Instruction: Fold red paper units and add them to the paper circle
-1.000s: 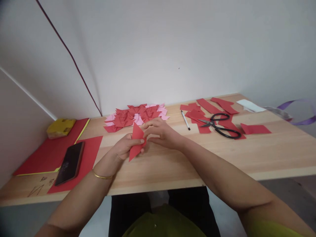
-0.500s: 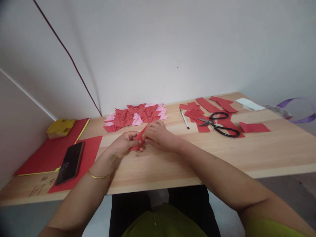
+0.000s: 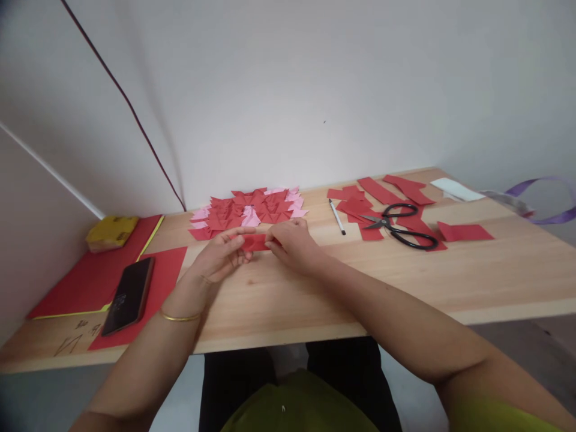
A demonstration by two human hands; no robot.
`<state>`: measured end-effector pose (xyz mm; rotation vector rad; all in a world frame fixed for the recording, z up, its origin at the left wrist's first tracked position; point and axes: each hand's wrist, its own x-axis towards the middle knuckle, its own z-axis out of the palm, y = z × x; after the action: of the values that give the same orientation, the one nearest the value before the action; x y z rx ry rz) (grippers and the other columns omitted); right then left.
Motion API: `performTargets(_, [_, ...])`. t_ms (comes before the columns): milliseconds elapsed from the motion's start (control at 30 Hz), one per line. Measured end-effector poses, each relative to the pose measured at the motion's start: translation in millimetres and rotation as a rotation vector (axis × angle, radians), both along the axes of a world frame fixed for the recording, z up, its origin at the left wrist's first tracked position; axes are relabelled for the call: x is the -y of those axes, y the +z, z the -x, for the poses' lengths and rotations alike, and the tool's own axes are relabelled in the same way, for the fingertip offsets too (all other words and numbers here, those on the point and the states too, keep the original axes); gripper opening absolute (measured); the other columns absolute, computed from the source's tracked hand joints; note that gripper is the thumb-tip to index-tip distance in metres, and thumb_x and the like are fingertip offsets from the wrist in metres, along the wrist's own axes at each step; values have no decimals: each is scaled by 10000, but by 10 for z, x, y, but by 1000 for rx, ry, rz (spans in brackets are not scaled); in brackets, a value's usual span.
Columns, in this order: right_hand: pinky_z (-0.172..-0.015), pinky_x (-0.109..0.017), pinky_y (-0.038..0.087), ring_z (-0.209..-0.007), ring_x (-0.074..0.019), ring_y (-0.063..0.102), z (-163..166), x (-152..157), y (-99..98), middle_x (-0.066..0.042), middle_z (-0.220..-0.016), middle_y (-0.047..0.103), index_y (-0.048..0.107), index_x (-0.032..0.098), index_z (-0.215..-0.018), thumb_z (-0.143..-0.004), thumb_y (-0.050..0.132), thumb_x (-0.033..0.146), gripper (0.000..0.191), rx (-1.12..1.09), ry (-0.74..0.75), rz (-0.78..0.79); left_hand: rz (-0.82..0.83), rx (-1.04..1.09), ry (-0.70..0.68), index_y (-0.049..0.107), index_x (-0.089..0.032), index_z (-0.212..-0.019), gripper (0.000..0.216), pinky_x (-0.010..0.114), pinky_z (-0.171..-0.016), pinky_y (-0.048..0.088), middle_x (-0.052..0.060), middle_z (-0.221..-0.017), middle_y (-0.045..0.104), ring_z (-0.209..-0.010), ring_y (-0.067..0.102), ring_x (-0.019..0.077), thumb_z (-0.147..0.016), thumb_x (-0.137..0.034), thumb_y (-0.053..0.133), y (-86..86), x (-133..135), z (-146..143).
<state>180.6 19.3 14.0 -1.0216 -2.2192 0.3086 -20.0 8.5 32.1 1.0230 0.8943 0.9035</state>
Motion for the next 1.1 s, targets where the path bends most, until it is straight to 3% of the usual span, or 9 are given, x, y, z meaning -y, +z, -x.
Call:
performTargets(133, [-830, -366, 233, -747, -167, 530, 21, 8, -27, -29, -788, 643, 565, 182, -814, -836, 486, 212, 88, -51, -44, 28, -53, 101, -5, 617, -138, -1065, 508, 266, -681, 512, 69, -870, 674, -714, 631, 130, -592, -189, 796, -69, 32, -140])
performTargets(233, [-827, -364, 236, -733, -165, 524, 24, 19, -21, -26, -781, 647, 572, 185, -802, -835, 501, 220, 86, -63, -50, 42, -135, 75, 61, 679, -121, -909, 346, 276, -739, 503, 68, -863, 682, -750, 625, 133, -594, -203, 794, -153, 32, -239])
performTargets(367, [-822, -358, 247, -706, -155, 517, 19, 26, -11, -16, -773, 644, 575, 191, -807, -849, 494, 224, 97, -68, -29, 63, -160, 31, 133, 702, -125, -810, 256, 273, -713, 505, 62, -819, 697, -715, 624, 134, -600, -241, 788, -212, 8, -281])
performTargets(533, [-823, -349, 262, -874, -192, 546, 10, 43, 29, -55, -929, 643, 567, 189, -818, -844, 520, 227, 66, -101, -35, 11, -179, -19, 169, 707, -126, -763, 223, 267, -684, 506, 59, -777, 703, -663, 621, 130, -610, -273, 777, -199, 19, -283])
performTargets(833, [-821, -350, 266, -687, -147, 536, 2, 55, 87, -2, -708, 627, 589, 185, -777, -853, 531, 247, 114, -124, -49, 45, -172, -4, 172, 694, -125, -780, 235, 252, -649, 497, 28, -688, 680, -592, 599, 105, -606, -255, 782, -186, 44, -305])
performTargets(1100, [-633, -245, 386, -666, -127, 548, -1, 30, 68, -14, -730, 626, 572, 180, -795, -827, 545, 213, 54, -317, 34, 112, -125, 131, 191, 701, -129, -746, 192, 229, -572, 493, 15, -677, 673, -549, 567, 83, -589, -196, 789, -209, 24, -337])
